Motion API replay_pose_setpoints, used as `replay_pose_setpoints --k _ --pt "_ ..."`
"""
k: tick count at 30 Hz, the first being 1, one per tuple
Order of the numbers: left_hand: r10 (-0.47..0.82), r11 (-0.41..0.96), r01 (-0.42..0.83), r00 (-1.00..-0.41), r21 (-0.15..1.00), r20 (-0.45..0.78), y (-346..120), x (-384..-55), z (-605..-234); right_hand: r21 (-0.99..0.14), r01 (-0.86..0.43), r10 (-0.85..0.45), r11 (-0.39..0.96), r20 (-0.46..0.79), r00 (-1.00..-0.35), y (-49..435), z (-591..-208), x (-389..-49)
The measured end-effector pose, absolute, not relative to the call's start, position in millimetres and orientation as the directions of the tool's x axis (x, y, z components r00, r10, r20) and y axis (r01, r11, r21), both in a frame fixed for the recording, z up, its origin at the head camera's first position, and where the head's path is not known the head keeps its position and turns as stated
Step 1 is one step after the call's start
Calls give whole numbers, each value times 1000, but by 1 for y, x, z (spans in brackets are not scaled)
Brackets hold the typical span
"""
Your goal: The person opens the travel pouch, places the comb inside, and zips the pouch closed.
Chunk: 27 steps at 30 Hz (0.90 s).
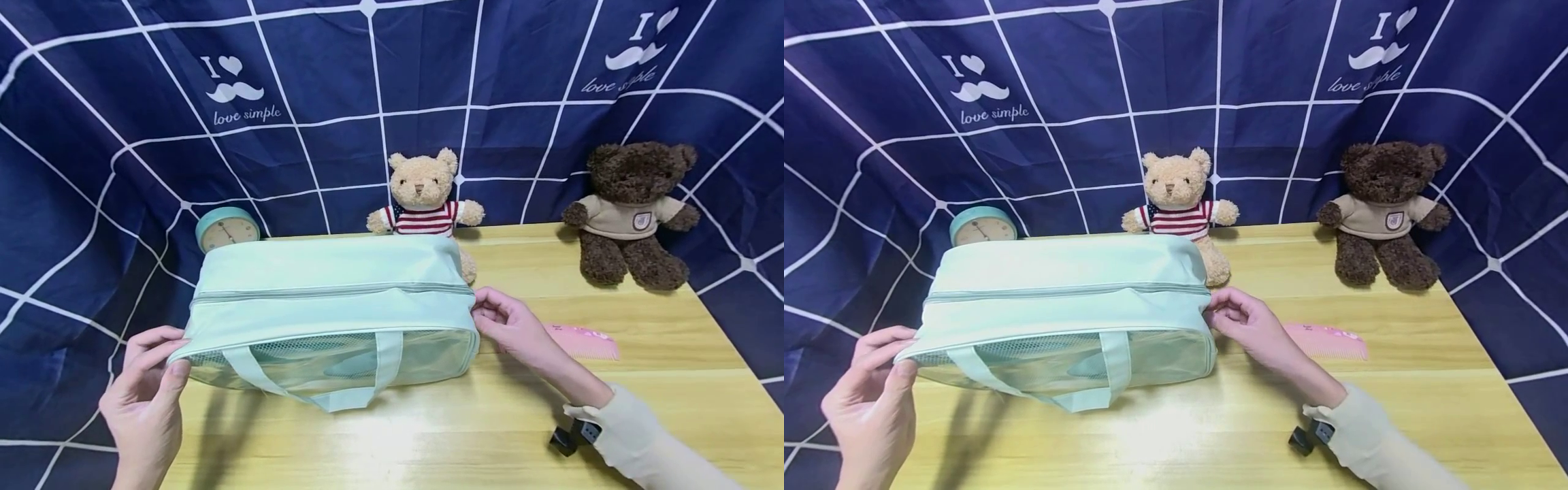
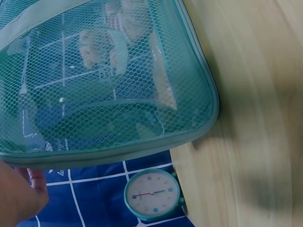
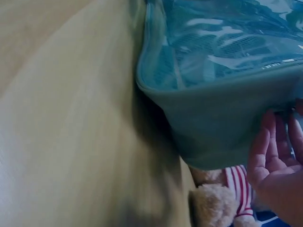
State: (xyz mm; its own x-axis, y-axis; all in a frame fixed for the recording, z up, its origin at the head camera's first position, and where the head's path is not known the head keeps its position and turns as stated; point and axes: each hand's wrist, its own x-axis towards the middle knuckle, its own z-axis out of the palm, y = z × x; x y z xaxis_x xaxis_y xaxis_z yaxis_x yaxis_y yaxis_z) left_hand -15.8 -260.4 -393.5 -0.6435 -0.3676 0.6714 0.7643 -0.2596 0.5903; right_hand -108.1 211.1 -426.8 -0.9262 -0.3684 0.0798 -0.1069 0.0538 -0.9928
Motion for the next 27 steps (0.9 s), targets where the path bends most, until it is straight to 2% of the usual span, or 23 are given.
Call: replay_pose_setpoints --k 7,11,17,23,27 --pt "-394 -294 770 -638 567 662 -255 -17 -396 -996 -33 -361 88 -1 -933 210 -428 -106" --pt "-390 -306 775 -632 554 670 -255 -17 -399 -996 -27 -416 80 -8 -909 211 -431 -109" --pt "-383 -308 773 -635 555 671 -255 -16 -400 -1000 19 -517 1 -17 -856 213 -436 -113" --pt "-386 -297 782 -623 547 681 -253 -15 -399 -973 177 -615 -148 -50 -787 215 -440 -112" --pt "-384 -302 785 -620 542 684 -252 -16 -399 -981 147 -579 -126 -47 -814 214 -442 -111"
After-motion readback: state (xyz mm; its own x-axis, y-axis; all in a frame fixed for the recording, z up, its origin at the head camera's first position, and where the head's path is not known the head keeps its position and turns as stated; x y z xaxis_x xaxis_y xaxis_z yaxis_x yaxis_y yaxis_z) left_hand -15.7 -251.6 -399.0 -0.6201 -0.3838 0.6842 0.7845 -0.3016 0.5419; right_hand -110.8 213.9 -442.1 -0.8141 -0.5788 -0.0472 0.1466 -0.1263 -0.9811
